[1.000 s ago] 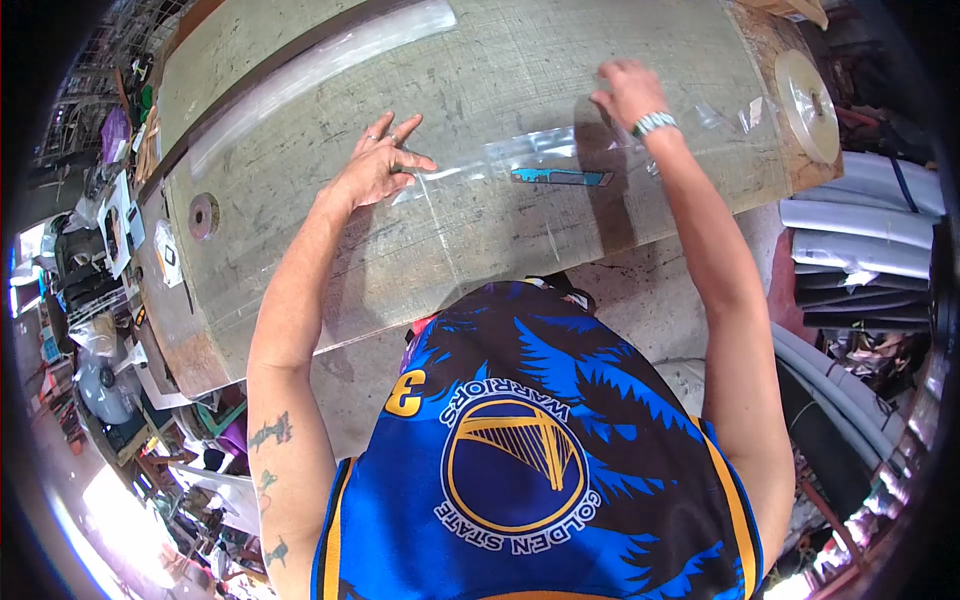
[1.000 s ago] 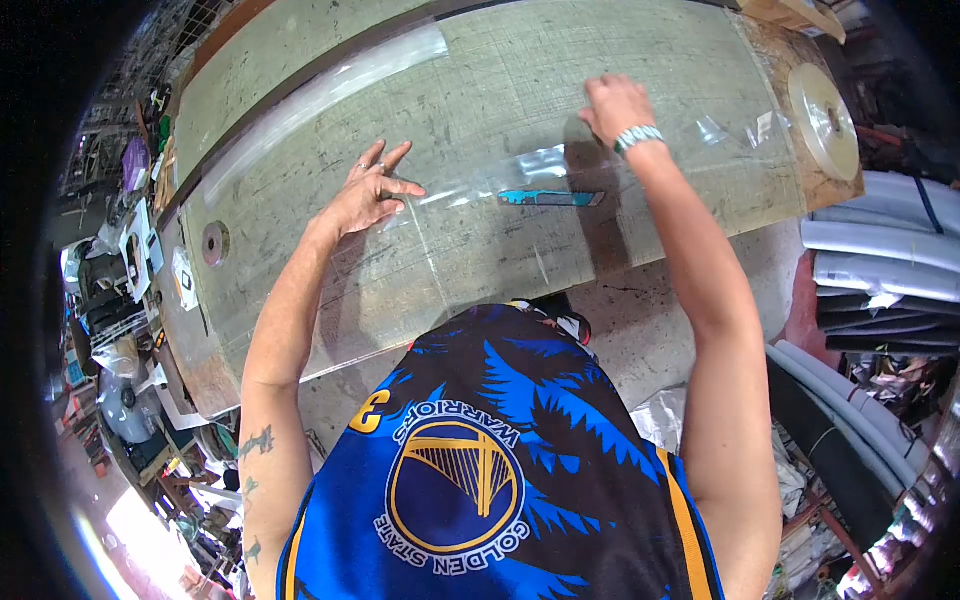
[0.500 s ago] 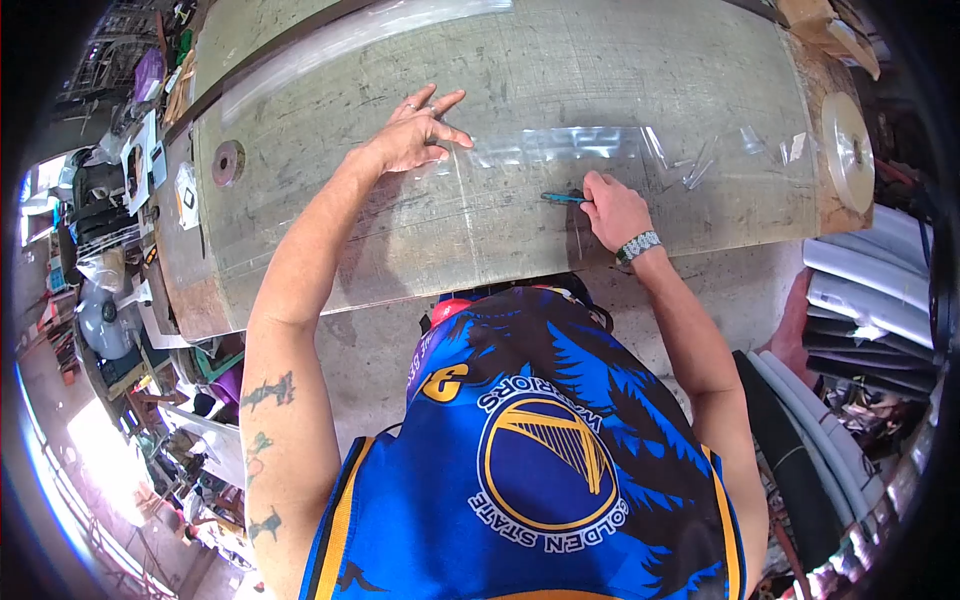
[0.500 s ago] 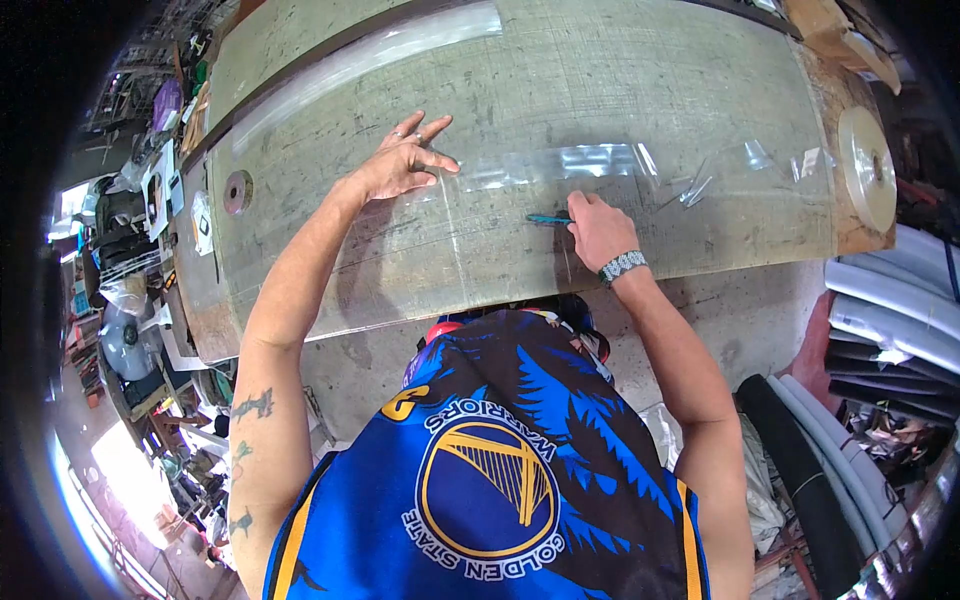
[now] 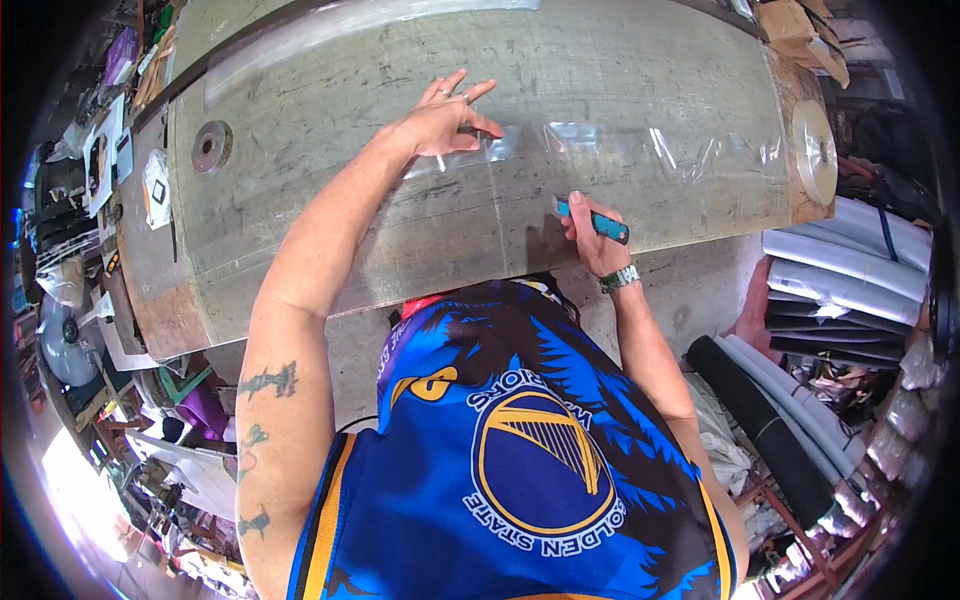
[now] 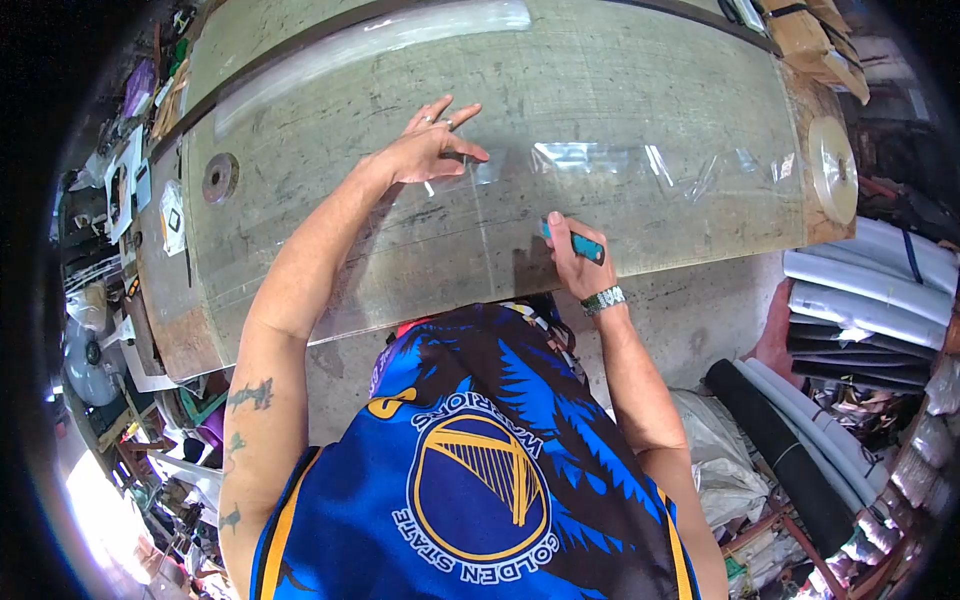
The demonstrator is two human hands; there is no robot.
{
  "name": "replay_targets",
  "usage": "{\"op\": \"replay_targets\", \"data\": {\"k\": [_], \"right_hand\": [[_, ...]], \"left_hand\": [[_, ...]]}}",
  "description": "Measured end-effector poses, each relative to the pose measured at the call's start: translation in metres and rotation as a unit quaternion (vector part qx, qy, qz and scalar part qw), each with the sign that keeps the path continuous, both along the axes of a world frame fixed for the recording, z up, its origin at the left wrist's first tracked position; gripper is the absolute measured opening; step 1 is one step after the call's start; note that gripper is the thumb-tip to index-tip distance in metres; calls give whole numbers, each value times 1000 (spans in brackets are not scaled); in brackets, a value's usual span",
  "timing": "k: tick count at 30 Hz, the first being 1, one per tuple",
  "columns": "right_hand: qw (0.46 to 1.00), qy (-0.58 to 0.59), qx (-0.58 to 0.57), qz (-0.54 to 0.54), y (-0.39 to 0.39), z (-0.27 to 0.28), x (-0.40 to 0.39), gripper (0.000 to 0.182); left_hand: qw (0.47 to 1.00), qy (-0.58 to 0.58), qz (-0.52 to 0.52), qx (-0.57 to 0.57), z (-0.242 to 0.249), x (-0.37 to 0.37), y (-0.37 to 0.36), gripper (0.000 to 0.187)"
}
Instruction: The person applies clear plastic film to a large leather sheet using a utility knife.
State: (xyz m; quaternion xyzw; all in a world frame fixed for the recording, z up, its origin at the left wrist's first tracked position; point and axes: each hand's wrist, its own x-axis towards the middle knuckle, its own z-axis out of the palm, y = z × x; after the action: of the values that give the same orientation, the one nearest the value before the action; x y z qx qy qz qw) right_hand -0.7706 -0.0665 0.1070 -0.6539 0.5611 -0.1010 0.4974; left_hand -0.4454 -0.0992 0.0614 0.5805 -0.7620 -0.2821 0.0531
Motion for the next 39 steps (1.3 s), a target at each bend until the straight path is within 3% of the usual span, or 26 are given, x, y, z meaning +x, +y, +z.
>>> {"op": "replay_targets", "data": {"k": [4,10,22,28,39], "right_hand": [[981,-165,-104,-13,11,-17,52,35],[953,-133,-264,58,-15,-62,102,37],[958,-116,-251,71,-23,-67,110,30],[932,-92,-341,79,-21,-66,118,24],[942,-37,-307,132,-11,-39,114,20]], "left_hand": [[1000,-7,-17,-13,0,1,-1,46],[1000,-15,-26,2,5,3,-2,48],[1000,-7,-13,11,1,5,-4,48],[1000,-19,-17,2,-1,6,-4,47],[1000,-20,-5,16,-1,5,-6,52]]}}
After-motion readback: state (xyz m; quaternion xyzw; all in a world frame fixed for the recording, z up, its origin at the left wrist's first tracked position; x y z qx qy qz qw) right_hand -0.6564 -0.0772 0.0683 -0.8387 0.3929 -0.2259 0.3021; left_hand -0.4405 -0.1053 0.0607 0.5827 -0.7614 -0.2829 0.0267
